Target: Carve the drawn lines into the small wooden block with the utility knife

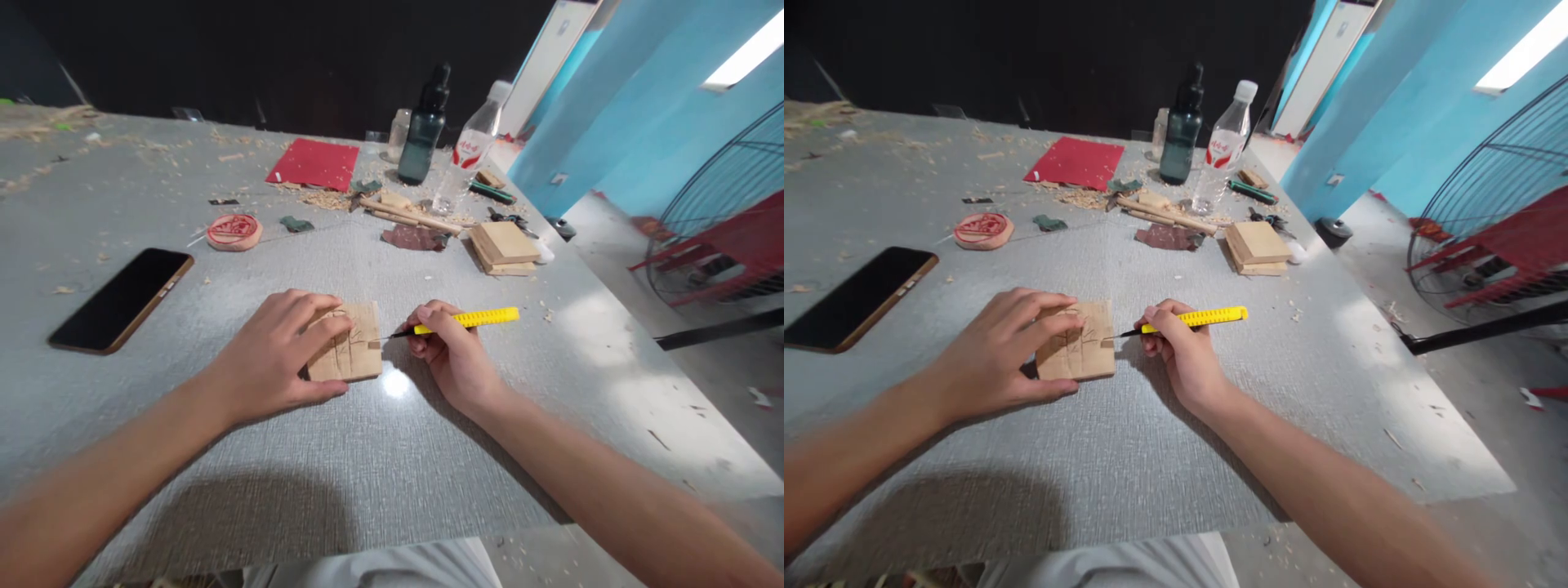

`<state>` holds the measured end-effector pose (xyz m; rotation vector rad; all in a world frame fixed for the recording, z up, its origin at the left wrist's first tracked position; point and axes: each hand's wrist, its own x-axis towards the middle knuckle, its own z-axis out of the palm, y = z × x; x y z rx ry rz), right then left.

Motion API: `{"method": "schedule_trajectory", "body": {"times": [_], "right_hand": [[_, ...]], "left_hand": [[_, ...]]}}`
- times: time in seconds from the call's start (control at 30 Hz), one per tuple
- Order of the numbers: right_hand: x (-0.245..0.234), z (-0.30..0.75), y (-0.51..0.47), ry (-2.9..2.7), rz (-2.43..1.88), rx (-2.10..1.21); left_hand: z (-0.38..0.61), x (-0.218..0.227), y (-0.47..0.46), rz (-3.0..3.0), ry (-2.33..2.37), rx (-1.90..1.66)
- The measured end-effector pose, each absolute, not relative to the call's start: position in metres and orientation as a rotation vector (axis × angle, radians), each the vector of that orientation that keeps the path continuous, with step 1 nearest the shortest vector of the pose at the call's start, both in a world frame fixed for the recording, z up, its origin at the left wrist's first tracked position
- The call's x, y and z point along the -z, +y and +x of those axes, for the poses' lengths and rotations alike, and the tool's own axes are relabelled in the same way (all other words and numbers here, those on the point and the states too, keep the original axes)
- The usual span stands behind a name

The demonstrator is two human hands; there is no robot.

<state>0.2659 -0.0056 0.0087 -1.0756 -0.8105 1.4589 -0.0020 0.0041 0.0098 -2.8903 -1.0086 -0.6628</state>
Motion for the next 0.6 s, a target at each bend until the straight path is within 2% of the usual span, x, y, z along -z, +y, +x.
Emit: {"method": "schedule_trajectory", "body": {"times": [0.37,0.6], "right_hand": [[-0.006,0.266,-0.006,-0.883,-1.098,-1.431],[-0.012,0.265,-0.016,-1.232,-1.162,-1.197]], "left_hand": [[-0.003,-0.01,0.003,-2.904,-1.024,0.68],[-0.001,-0.008,0.004,-2.918,-1.056,0.674]]}}
